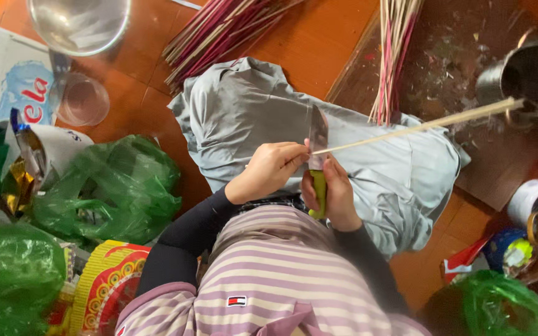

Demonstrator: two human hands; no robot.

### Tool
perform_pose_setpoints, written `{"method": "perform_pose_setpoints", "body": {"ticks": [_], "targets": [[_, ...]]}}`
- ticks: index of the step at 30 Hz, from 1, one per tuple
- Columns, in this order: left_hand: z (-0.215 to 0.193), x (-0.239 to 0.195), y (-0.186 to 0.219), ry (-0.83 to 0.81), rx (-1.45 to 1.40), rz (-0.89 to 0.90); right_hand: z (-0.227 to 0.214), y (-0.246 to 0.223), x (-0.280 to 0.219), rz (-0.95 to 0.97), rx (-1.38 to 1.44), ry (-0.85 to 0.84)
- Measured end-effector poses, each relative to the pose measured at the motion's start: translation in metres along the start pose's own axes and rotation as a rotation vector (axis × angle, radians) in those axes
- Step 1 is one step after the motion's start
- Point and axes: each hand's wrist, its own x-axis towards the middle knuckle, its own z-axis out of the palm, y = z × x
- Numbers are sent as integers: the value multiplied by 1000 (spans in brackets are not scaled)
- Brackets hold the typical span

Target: The person sits on the floor and uses a knife to sharpen the ends of thin wooden sticks. They pick up sticks from a pile, hold them against a cloth on their lap, and scrape the knife along the wood to create a point. The sharpened sticks are placed into a separate pile.

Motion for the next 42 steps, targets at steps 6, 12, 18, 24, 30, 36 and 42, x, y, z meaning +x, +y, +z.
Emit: {"method": "perform_pose_setpoints", "body": {"ticks": [6,12,18,24,30,36,42], "targets": [[-16,3,-4,-79,-42,-41,-5,-21,-4,-57,-62,57],[-4,0,-8,-31,-25,11,0,-4,3,72,4,32],[5,-1,-24,-70,-88,-67,-8,2,4,111,-95,45],[6,2,-14,326,491,75,-14,16,30,219,-71,147],[18,21,2,275,450,251,-10,42,29,395,-144,90],[16,39,30,318,263,345,-18,84,34,438,-424,-194],[-23,59,11,375,-327,-121,-39,56,49,345,76,102]]}}
